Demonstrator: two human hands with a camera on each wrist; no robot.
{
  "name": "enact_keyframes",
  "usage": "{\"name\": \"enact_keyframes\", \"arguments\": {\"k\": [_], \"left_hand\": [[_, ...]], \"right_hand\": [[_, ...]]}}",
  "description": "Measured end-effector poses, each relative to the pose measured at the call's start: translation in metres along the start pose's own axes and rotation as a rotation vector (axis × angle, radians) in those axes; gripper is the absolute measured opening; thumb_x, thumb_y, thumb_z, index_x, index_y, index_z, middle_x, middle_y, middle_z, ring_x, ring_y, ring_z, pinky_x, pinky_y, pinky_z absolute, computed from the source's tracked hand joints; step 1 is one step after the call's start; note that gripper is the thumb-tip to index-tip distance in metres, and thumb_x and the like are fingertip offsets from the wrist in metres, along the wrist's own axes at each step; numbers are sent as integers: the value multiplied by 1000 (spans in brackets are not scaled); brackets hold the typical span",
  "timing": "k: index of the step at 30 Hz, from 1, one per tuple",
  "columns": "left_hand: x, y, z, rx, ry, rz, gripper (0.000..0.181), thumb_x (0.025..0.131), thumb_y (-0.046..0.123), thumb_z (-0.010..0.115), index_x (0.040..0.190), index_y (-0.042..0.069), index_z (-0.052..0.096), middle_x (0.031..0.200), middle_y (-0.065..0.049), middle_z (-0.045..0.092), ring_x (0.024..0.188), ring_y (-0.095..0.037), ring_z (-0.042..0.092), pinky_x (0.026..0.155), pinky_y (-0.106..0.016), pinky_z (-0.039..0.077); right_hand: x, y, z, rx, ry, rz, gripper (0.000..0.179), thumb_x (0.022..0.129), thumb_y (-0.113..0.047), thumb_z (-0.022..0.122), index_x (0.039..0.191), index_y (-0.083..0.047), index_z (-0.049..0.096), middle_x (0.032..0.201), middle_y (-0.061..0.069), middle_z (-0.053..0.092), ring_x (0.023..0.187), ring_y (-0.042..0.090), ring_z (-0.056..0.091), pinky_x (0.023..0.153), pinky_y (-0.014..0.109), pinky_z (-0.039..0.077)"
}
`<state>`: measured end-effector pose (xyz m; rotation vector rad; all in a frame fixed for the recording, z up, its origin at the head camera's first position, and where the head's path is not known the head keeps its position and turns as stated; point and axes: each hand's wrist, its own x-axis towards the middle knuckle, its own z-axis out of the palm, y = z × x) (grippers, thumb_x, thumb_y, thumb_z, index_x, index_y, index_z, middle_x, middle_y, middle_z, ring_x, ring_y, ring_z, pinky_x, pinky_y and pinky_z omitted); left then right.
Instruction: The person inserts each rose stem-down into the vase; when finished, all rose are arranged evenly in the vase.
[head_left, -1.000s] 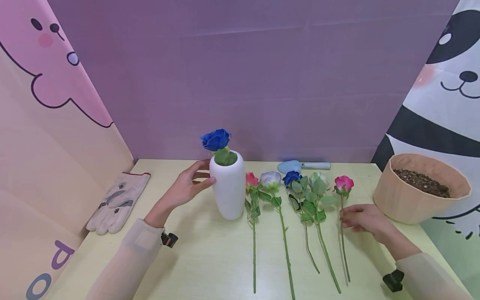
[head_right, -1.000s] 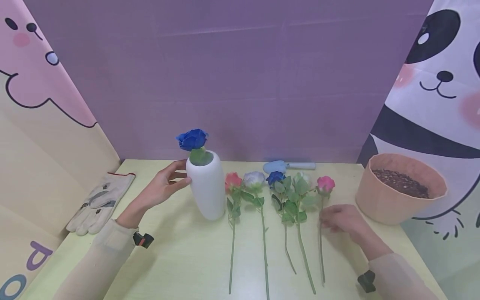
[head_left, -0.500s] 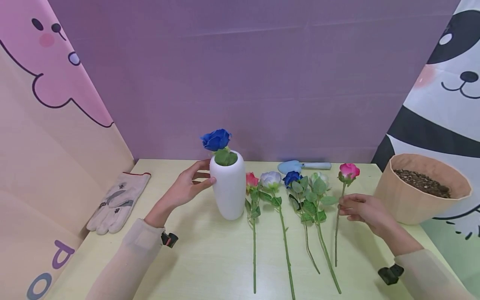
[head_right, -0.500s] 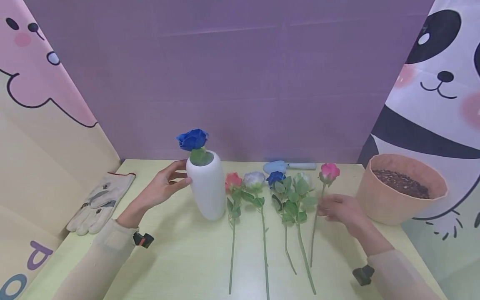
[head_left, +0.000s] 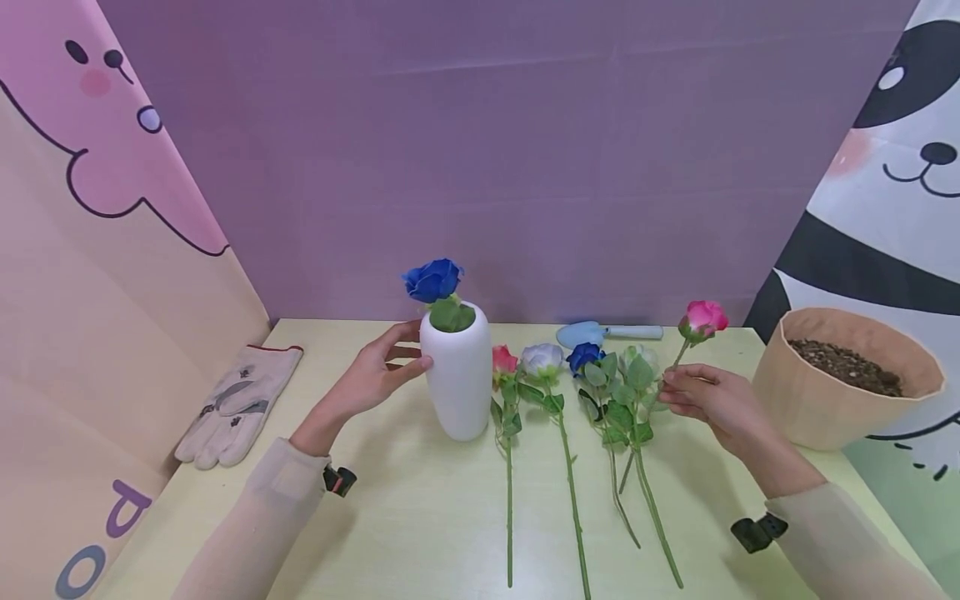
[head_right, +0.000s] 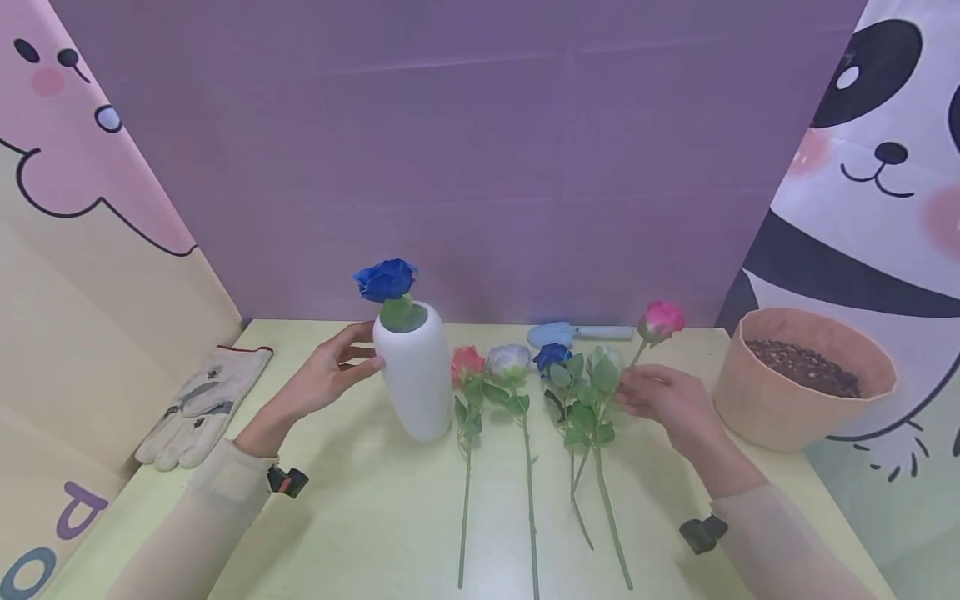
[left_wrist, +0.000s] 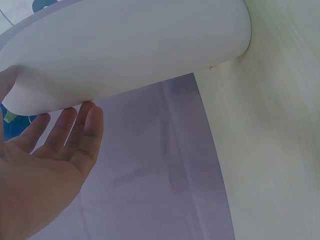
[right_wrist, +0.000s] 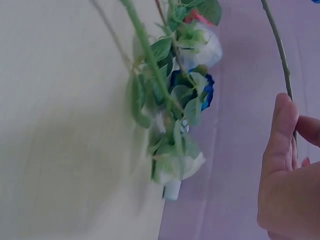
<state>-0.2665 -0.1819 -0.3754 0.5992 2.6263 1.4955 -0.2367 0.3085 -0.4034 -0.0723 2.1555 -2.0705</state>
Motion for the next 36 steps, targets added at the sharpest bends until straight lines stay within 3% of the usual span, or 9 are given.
{"name": "enact_keyframes", "arguments": {"k": [6,13,27,36], "left_hand": [[-1,3,-1,1,-6,21,62,96,41,66,150,26,40,146,-7,51,128,-32,59,98,-49,55],[-1,3,-1,3,-2,15,61,95,41,67,149,28,41,146,-5,51,128,-31,59,98,-50,55],[-1,3,-1,4,-7,5,64,95,44,67,150,27,39,146,-6,50,130,-33,58,100,-51,54],[-1,3,-1,0,-7,9,62,95,41,67,150,27,40,146,-6,50,129,-33,58,99,-50,55]], "right_hand": [[4,-5,7,81,39,-13,4,100,-16,61,103,-17,63,90,-10,74,85,5,74,77,19,60],[6,-15,17,176,81,-39,4,98,-16,65,101,-18,66,92,-7,74,84,5,74,78,20,60],[16,-31,42,286,108,-147,9,95,-10,68,103,-8,64,88,-3,76,81,8,75,76,21,60],[20,-44,60,370,152,-166,15,92,-9,70,103,-5,61,89,-2,74,81,9,76,77,23,61]]}}
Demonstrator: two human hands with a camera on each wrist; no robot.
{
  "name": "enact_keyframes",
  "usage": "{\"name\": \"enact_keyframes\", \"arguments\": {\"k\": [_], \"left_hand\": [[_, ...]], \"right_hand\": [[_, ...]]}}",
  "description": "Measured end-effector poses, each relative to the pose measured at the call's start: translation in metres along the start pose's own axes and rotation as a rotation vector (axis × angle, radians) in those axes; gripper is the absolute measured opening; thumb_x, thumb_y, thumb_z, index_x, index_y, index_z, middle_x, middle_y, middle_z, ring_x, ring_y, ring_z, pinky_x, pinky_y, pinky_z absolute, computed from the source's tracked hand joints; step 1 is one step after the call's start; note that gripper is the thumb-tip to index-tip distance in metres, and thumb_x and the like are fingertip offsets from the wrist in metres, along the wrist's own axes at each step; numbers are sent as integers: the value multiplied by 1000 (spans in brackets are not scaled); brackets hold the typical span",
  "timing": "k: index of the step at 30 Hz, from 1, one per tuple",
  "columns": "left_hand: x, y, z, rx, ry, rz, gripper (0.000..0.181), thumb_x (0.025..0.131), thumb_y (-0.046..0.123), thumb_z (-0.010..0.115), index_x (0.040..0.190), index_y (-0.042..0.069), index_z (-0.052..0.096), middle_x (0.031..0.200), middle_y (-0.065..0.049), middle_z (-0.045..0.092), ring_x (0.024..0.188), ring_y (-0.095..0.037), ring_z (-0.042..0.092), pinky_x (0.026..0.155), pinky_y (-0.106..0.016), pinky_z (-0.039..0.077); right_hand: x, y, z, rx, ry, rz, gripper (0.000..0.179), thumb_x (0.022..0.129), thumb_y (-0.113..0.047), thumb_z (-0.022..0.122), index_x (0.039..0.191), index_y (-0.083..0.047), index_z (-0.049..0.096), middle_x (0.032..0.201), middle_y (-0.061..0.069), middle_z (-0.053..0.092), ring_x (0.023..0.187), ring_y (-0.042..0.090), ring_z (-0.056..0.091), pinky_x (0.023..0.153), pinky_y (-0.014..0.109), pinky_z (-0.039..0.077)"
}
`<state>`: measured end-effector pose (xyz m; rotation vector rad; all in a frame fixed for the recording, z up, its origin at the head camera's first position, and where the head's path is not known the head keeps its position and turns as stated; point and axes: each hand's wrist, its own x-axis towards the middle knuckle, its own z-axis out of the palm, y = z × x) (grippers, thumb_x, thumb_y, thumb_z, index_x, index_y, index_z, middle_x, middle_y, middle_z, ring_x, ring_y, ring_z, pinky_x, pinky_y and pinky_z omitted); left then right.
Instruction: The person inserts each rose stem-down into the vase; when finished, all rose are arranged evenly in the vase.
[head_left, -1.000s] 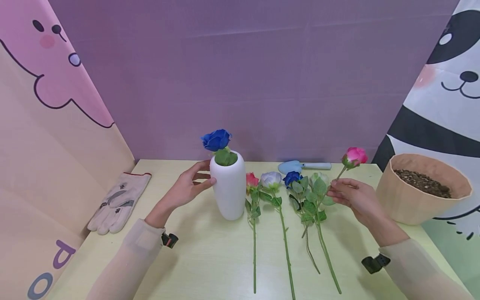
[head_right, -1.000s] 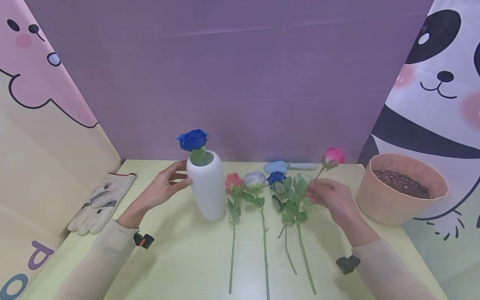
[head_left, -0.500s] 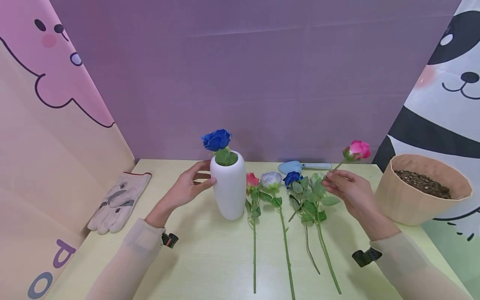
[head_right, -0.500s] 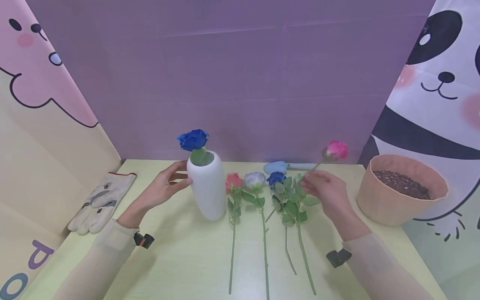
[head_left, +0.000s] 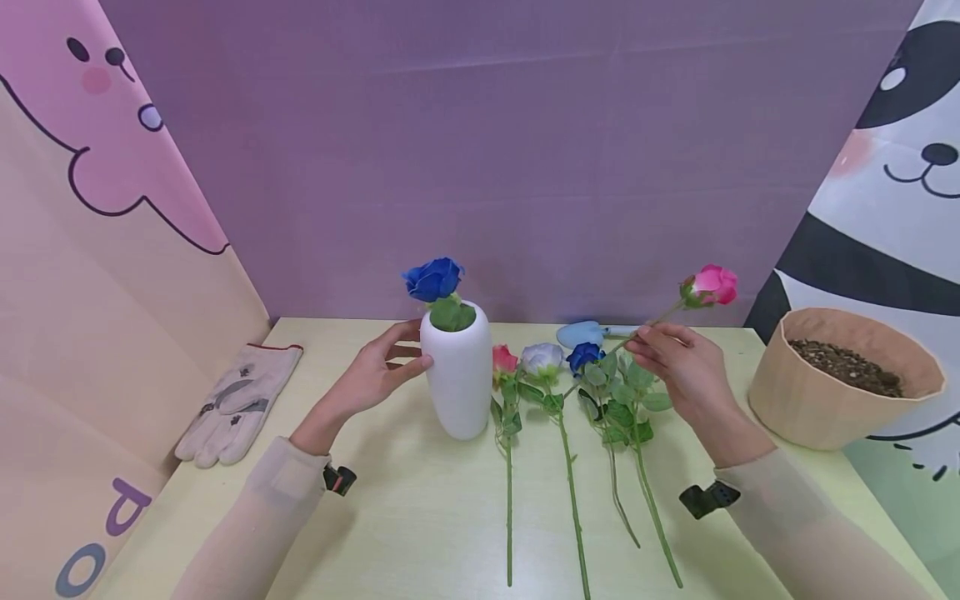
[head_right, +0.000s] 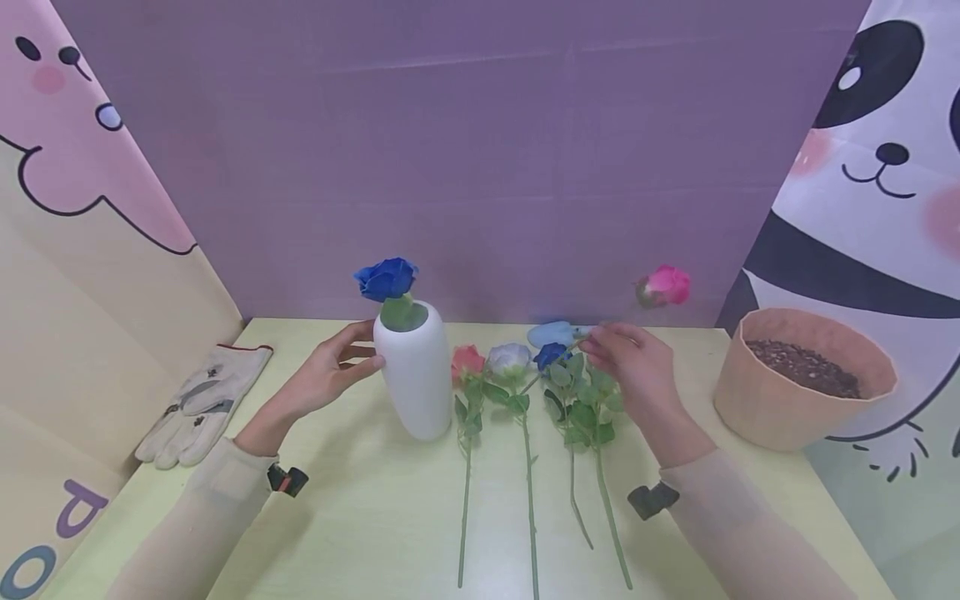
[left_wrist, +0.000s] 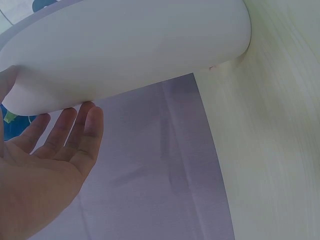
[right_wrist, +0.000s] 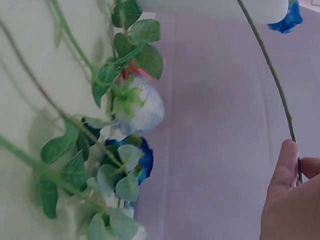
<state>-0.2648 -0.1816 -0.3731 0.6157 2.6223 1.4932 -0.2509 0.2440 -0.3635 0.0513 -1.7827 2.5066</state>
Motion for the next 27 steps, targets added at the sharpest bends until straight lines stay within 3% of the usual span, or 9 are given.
{"name": "enact_keyframes", "arguments": {"k": [18,27], "left_hand": [[0,0,-1,-4,-4,4,63,95,42,67,150,27,39,146,-6,50,129,-32,58,99,-50,55],[0,0,0,-2,-2,0,64,95,42,67,151,28,39,147,-6,50,130,-32,57,99,-50,55]], "right_hand": [[8,-13,41,122,52,-23,27,92,-9,70,110,-1,53,93,2,72,83,12,76,81,23,60],[11,-19,60,178,70,-41,29,89,-10,74,110,-2,56,92,4,72,81,14,76,77,22,61]]}}
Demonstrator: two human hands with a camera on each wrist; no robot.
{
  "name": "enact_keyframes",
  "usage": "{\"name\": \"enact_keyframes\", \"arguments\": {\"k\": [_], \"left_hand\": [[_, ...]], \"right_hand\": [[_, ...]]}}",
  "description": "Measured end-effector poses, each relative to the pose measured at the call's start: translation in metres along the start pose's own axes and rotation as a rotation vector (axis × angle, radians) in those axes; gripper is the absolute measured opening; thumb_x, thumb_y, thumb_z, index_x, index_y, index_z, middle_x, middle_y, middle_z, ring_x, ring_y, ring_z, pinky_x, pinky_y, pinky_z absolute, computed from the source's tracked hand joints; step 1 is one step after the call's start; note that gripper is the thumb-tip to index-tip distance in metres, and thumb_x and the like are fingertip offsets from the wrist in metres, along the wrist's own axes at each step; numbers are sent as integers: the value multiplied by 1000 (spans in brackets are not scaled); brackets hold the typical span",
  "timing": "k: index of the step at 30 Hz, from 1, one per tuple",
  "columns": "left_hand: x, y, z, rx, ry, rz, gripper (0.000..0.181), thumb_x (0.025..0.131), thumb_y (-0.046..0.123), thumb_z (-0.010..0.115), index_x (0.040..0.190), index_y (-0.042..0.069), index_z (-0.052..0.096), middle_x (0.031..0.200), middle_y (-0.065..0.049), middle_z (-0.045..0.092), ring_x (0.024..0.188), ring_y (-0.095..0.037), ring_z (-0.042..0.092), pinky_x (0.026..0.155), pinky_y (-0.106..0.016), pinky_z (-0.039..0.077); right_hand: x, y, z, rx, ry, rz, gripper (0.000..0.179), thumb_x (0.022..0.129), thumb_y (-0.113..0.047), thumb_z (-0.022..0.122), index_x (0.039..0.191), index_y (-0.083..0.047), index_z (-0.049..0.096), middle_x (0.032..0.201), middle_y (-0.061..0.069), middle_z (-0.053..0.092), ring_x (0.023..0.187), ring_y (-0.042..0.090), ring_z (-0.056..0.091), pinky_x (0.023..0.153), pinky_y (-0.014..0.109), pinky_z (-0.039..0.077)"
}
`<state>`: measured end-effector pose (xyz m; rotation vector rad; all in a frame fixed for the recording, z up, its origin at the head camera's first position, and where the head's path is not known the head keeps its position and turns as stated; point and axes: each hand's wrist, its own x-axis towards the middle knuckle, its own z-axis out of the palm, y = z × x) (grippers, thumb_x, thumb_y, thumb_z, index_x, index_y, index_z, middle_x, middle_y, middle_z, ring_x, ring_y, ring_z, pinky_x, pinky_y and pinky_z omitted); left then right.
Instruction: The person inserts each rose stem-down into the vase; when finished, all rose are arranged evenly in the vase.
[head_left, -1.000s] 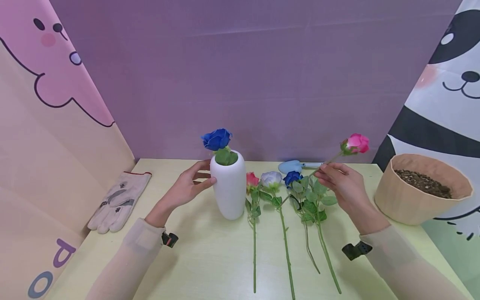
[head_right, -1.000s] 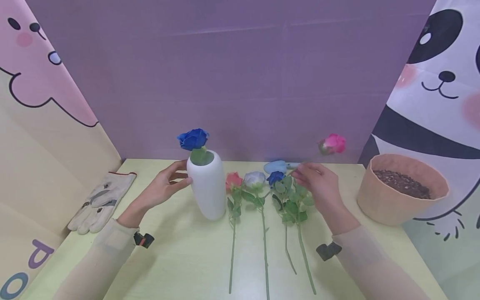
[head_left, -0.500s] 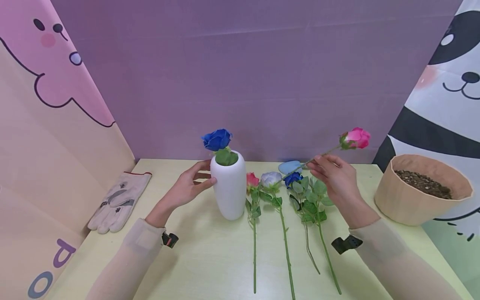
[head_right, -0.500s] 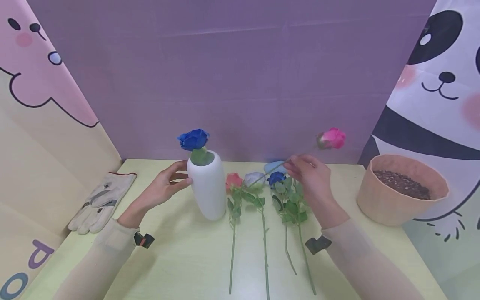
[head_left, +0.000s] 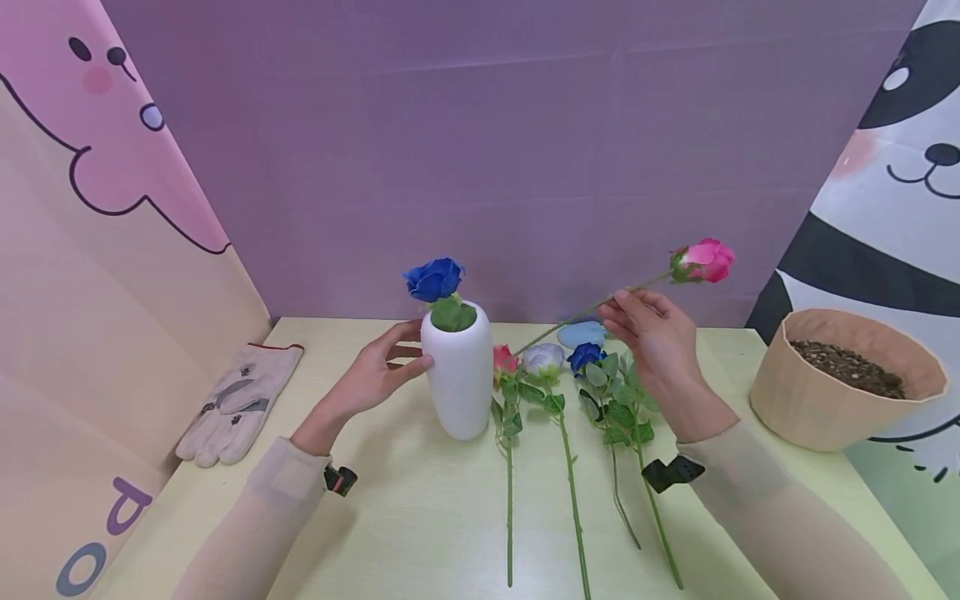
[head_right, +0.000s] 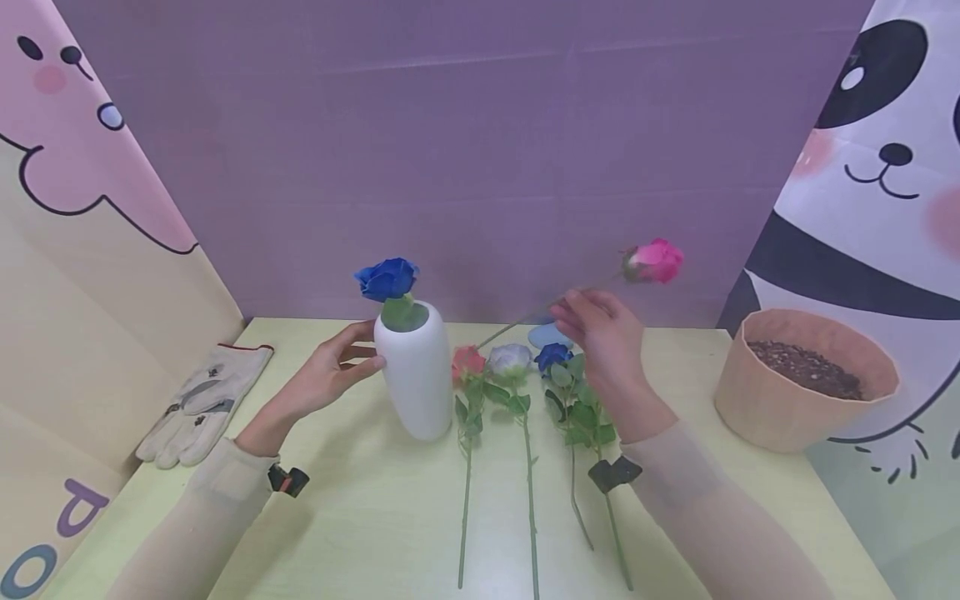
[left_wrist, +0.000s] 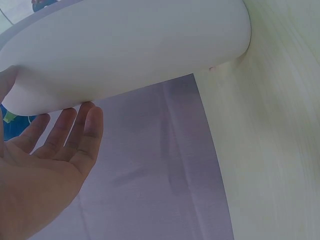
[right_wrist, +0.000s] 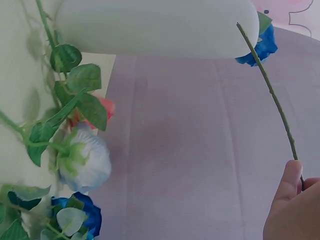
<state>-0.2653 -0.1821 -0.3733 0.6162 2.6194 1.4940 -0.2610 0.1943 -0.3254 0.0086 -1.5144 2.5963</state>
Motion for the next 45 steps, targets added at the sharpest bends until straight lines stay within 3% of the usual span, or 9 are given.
{"name": "enact_keyframes", "arguments": {"k": [18,34,45], "left_hand": [[0,0,1,0,-1,-4,64,95,42,66,151,26,38,148,-7,49,131,-33,56,101,-50,54],[0,-2,1,-3,2,-5,66,95,43,66,152,27,37,147,-6,49,130,-32,57,100,-50,54],[0,-2,2,-10,-1,-9,66,96,41,66,152,26,37,148,-7,49,132,-36,55,101,-51,54]], "right_hand": [[3,-8,30,41,5,-44,35,88,-14,76,113,-3,55,94,5,71,83,14,75,75,22,61],[7,-9,49,72,11,-85,30,90,-11,73,113,-3,56,94,5,69,83,14,75,75,22,61],[9,-1,66,-81,-17,-120,26,90,-17,74,110,-5,60,93,2,72,84,13,75,78,25,61]]}}
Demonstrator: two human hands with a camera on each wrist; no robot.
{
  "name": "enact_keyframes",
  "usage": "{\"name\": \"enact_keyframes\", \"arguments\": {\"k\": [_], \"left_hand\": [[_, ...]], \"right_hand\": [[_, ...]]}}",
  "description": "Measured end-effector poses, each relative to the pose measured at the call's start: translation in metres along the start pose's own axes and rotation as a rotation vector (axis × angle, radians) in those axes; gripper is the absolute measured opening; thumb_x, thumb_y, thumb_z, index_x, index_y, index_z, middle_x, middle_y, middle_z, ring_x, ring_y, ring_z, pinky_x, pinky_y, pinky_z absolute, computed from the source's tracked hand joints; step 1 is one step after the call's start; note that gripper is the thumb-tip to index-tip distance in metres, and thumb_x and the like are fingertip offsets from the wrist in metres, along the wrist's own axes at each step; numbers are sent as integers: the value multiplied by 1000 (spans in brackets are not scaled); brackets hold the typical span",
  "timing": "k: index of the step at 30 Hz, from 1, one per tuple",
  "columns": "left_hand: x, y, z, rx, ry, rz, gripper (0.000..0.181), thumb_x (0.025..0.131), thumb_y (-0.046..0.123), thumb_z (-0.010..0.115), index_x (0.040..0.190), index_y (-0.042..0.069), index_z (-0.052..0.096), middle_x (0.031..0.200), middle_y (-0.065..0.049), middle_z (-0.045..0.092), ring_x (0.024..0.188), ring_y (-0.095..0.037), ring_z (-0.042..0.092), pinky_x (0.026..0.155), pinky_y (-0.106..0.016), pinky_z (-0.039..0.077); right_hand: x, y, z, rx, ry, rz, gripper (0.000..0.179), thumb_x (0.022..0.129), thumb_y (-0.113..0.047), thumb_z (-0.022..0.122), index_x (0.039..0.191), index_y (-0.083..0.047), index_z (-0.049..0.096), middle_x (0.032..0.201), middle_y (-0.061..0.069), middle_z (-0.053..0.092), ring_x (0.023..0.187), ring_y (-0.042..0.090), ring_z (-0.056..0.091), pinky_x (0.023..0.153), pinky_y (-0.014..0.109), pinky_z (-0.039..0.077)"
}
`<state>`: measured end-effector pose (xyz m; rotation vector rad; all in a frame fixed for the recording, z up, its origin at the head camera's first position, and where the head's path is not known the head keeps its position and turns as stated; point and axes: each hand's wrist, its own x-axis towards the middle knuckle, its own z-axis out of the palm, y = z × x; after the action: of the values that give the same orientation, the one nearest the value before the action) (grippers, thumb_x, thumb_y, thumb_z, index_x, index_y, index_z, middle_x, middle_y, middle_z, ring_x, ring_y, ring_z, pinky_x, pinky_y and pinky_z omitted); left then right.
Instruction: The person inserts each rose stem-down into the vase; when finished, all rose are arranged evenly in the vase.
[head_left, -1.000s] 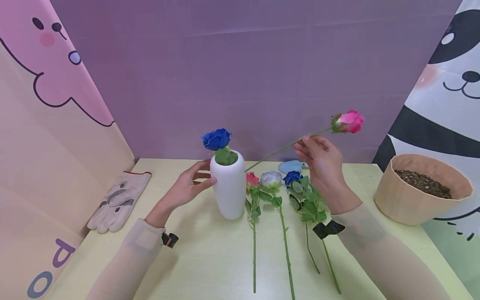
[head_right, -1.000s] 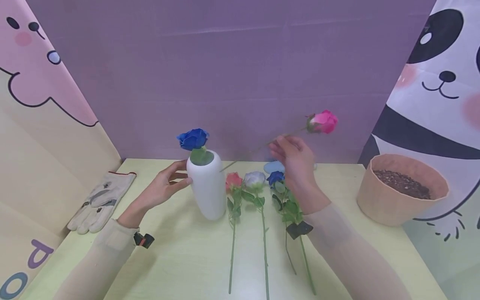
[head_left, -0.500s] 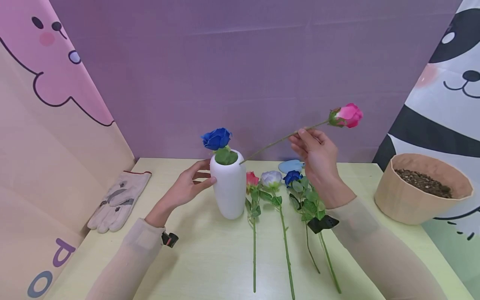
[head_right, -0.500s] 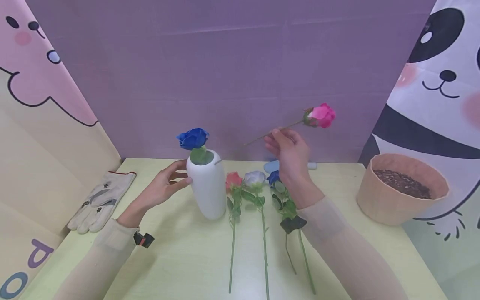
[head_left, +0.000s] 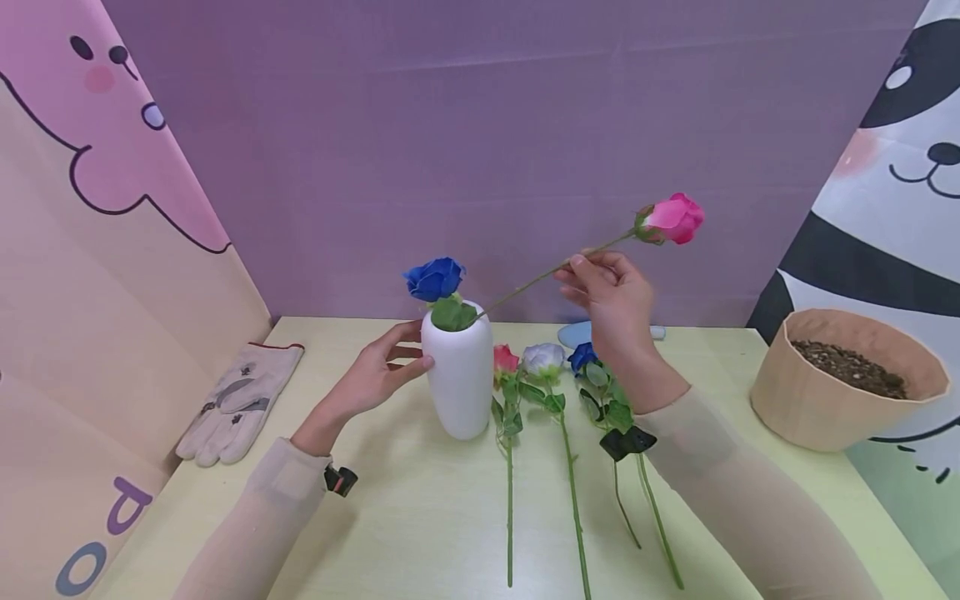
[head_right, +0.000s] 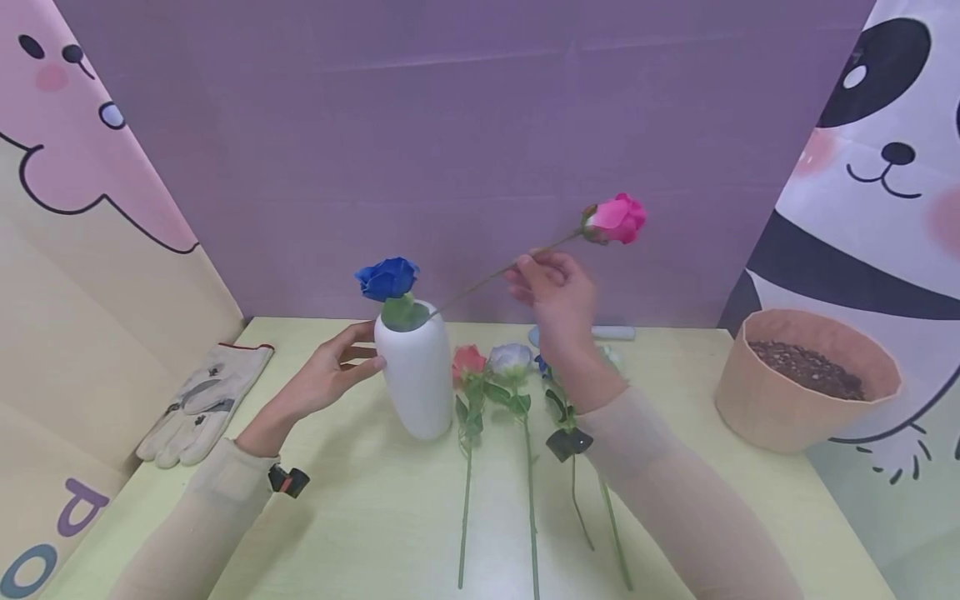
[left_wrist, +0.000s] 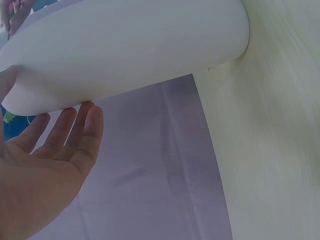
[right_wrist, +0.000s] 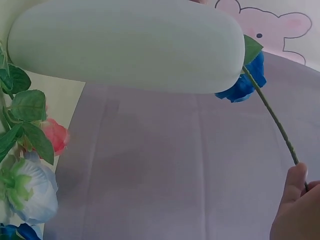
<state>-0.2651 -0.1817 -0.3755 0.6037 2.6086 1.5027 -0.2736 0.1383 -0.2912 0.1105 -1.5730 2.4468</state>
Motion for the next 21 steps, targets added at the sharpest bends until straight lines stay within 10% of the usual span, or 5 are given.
{"name": "enact_keyframes", "arguments": {"k": [21], "left_hand": [[0,-3,0,1,5,9,67,95,43,66,152,24,37,147,-7,49,130,-32,57,105,-51,51]], "right_hand": [[-1,23,27,-203,-192,40,19,93,-16,71,107,-8,61,89,-3,73,86,16,74,77,28,62]]}}
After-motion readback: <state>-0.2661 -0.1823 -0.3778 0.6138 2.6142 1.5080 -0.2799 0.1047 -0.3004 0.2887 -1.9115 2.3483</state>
